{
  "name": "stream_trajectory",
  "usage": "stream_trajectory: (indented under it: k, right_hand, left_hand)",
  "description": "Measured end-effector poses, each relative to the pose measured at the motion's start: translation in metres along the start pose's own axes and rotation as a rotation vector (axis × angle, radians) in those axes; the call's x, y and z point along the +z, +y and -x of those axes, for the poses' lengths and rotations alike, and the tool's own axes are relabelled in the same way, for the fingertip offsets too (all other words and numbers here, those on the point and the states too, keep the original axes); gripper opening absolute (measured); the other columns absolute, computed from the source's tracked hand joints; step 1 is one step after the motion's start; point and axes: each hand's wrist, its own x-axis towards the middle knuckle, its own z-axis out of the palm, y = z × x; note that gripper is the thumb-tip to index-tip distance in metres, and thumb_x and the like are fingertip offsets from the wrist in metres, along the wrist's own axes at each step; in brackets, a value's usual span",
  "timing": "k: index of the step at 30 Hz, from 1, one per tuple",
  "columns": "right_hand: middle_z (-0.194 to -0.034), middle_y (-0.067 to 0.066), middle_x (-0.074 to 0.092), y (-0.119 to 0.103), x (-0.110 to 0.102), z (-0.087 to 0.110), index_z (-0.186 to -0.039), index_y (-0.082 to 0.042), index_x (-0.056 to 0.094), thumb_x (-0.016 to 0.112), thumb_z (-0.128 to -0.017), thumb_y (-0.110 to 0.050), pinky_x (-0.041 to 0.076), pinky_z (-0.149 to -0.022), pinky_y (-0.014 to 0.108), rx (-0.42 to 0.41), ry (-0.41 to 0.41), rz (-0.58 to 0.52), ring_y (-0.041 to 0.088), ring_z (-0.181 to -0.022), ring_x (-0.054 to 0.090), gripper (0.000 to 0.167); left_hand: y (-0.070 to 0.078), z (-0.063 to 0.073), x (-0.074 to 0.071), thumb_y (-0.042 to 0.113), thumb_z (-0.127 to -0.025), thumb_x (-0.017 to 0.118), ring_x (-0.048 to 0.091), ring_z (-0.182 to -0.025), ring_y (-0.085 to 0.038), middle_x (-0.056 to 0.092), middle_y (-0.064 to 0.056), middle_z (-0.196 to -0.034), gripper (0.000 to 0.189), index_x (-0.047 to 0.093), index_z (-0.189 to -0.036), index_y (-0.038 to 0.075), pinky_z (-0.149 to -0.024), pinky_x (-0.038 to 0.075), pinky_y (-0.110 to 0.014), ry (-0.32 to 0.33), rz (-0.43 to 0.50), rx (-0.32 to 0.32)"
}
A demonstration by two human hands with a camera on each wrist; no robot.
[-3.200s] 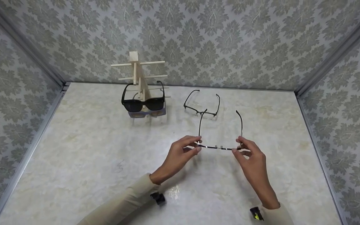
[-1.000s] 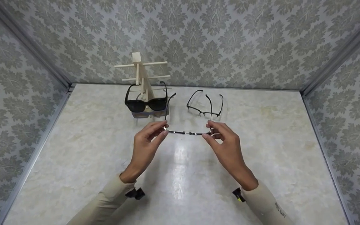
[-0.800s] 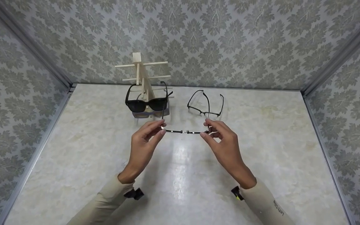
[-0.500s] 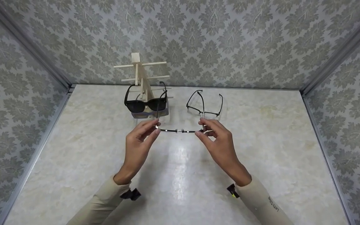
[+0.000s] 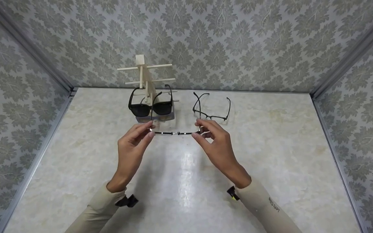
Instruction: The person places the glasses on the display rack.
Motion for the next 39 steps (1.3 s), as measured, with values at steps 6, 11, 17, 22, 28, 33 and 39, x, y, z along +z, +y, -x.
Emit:
stream_trajectory:
  k: [6, 11, 17, 22, 28, 33, 39]
  right_hand:
    - [-0.134, 0.014, 0.072, -0.003, 0.008, -0.008, -0.143, -0.002, 0.071, 0.077, -0.101, 0.003, 0.061, -0.095, 0.026, -0.009, -0.005, -0.021, 0.022, -0.114, 0.07, 0.043]
    - [-0.133, 0.016, 0.072, -0.009, 0.015, -0.015, -0.143, -0.002, 0.071, 0.077, -0.102, 0.003, 0.061, -0.094, 0.027, -0.01, -0.017, -0.047, 0.023, -0.114, 0.07, 0.042]
    - [-0.135, 0.013, 0.071, -0.016, 0.021, -0.02, -0.145, -0.001, 0.069, 0.075, -0.103, 0.001, 0.061, -0.096, 0.029, -0.001, -0.039, -0.05, 0.023, -0.116, 0.069, 0.043]
    - [-0.136, 0.015, 0.071, -0.019, 0.027, -0.027, -0.144, 0.003, 0.068, 0.075, -0.103, 0.002, 0.061, -0.098, 0.03, -0.023, -0.051, -0.063, 0.023, -0.117, 0.069, 0.042]
    - [-0.134, 0.015, 0.071, -0.022, 0.032, -0.04, -0.144, 0.004, 0.068, 0.074, -0.104, 0.002, 0.061, -0.099, 0.032, -0.021, -0.065, -0.081, 0.024, -0.117, 0.069, 0.041]
    - [-0.136, 0.013, 0.071, -0.02, 0.036, -0.051, -0.146, 0.002, 0.067, 0.073, -0.106, -0.003, 0.061, -0.098, 0.031, 0.024, -0.098, -0.073, 0.026, -0.119, 0.068, 0.04]
    - [-0.135, 0.017, 0.071, -0.02, 0.039, -0.063, -0.144, 0.003, 0.068, 0.073, -0.106, -0.002, 0.062, -0.093, 0.029, 0.071, -0.107, -0.124, 0.034, -0.118, 0.067, 0.039]
  left_hand:
    - [0.001, -0.003, -0.01, 0.001, -0.103, 0.077, 0.073, -0.104, -0.022, 0.076, -0.011, -0.122, 0.032, 0.076, -0.135, -0.003, -0.093, 0.063, -0.031, 0.011, 0.022, -0.001]
    - [0.003, -0.004, -0.018, -0.001, -0.103, 0.077, 0.072, -0.106, -0.022, 0.075, -0.01, -0.122, 0.032, 0.075, -0.134, -0.005, -0.094, 0.063, -0.032, 0.027, 0.044, -0.012]
    - [0.007, -0.006, -0.027, -0.001, -0.103, 0.076, 0.072, -0.106, -0.022, 0.075, -0.011, -0.124, 0.032, 0.076, -0.135, -0.003, -0.096, 0.062, -0.033, 0.043, 0.03, -0.013]
    - [0.01, -0.01, -0.034, -0.001, -0.103, 0.076, 0.072, -0.106, -0.023, 0.074, -0.013, -0.125, 0.032, 0.075, -0.136, -0.004, -0.097, 0.063, -0.036, 0.052, 0.029, -0.014]
    - [0.008, -0.019, -0.042, 0.002, -0.105, 0.075, 0.071, -0.107, -0.023, 0.074, -0.016, -0.124, 0.033, 0.074, -0.137, -0.004, -0.095, 0.062, -0.033, 0.056, 0.033, -0.041]
    - [0.006, -0.027, -0.048, 0.005, -0.106, 0.074, 0.071, -0.111, -0.022, 0.075, -0.012, -0.124, 0.033, 0.074, -0.137, -0.005, -0.096, 0.062, -0.033, 0.06, 0.019, -0.079]
    - [0.005, -0.037, -0.053, 0.004, -0.106, 0.074, 0.072, -0.113, -0.024, 0.075, -0.013, -0.123, 0.033, 0.073, -0.137, -0.007, -0.099, 0.061, -0.035, 0.058, 0.037, -0.088]
